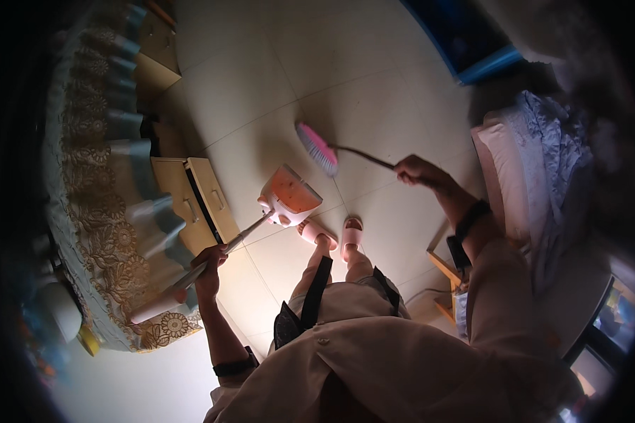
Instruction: The person sweeps a tiled floor using a pink broom and dustpan, moving debris into the dustpan. The person works around furniture and then sweeps the balcony area near potted plants.
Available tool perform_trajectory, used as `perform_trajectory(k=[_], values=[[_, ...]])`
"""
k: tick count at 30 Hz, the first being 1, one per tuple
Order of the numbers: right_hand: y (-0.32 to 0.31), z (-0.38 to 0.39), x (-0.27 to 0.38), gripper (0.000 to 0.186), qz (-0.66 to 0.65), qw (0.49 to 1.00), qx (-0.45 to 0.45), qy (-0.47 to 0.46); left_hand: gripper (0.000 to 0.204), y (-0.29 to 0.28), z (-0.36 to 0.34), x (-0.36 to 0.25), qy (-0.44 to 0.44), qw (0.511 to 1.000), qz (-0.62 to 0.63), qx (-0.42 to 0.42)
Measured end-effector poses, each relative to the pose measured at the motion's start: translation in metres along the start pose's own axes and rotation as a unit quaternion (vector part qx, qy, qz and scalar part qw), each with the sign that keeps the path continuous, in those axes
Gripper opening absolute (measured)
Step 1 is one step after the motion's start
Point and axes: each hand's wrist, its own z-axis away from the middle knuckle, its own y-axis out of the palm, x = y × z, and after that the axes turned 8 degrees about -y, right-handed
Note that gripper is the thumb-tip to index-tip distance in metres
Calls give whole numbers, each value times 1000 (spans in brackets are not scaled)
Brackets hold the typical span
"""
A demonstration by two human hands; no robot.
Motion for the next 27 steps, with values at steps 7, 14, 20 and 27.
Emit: perform_trajectory(k=[7,14,20,27], values=[[3,-4,37,19,-36,997,-27,-57,14,5,-24,0,23,999,-35,9],[11,100,-24,17,-80,988,-96,-96,13,3,-58,-22,75,996,-1,41],[42,173,-118,19,-221,946,-239,-1,14,19,-104,-61,51,997,-1,56],[85,129,-197,17,-398,834,-372,89,18,60,-173,-100,102,988,-17,115]])
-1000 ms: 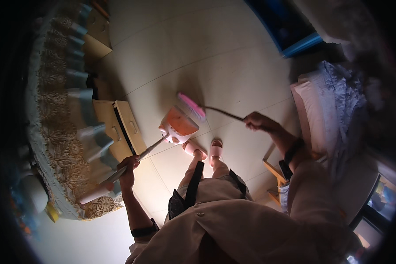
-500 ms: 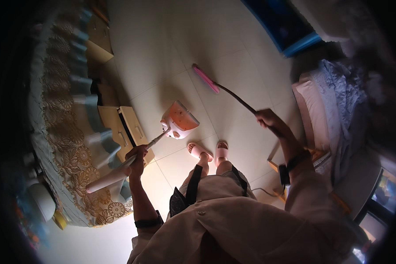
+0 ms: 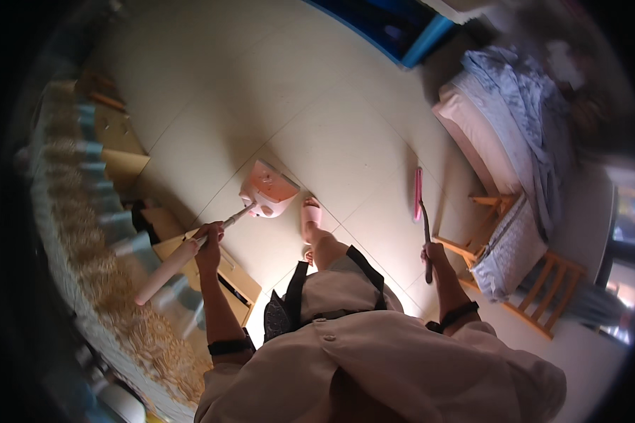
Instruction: The person sweeps a tiled floor using a pink broom and dustpan, moving debris into the dustpan. The person works around furniture and then sweeps the balcony area near potted plants.
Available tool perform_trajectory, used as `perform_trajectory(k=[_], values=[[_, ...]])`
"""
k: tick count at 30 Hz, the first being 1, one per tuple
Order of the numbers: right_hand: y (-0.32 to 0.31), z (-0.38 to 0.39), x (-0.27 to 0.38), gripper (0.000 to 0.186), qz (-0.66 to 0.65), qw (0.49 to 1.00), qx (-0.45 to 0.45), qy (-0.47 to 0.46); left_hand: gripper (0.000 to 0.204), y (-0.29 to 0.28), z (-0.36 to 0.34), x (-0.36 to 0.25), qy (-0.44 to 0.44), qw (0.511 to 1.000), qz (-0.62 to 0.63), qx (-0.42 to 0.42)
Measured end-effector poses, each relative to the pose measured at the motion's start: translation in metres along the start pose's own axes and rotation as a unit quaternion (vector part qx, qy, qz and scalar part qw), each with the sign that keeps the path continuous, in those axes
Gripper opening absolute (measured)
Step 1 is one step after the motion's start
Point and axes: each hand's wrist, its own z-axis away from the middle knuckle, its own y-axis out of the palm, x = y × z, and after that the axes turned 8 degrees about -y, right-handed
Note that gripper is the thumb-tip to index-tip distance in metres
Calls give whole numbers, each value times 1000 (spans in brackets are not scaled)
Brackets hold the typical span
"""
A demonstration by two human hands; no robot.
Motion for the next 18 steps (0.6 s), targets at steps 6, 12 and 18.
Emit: perform_trajectory(k=[6,12,18], values=[[109,-68,-57,22,-266,961,16,70,17,1,-78,-20,-56,994,-40,80],[289,-46,-4,18,615,701,203,-300,17,-8,-118,-48,-44,989,-74,118],[410,14,54,9,-58,988,128,70,19,-14,-159,-70,-20,985,-101,136]])
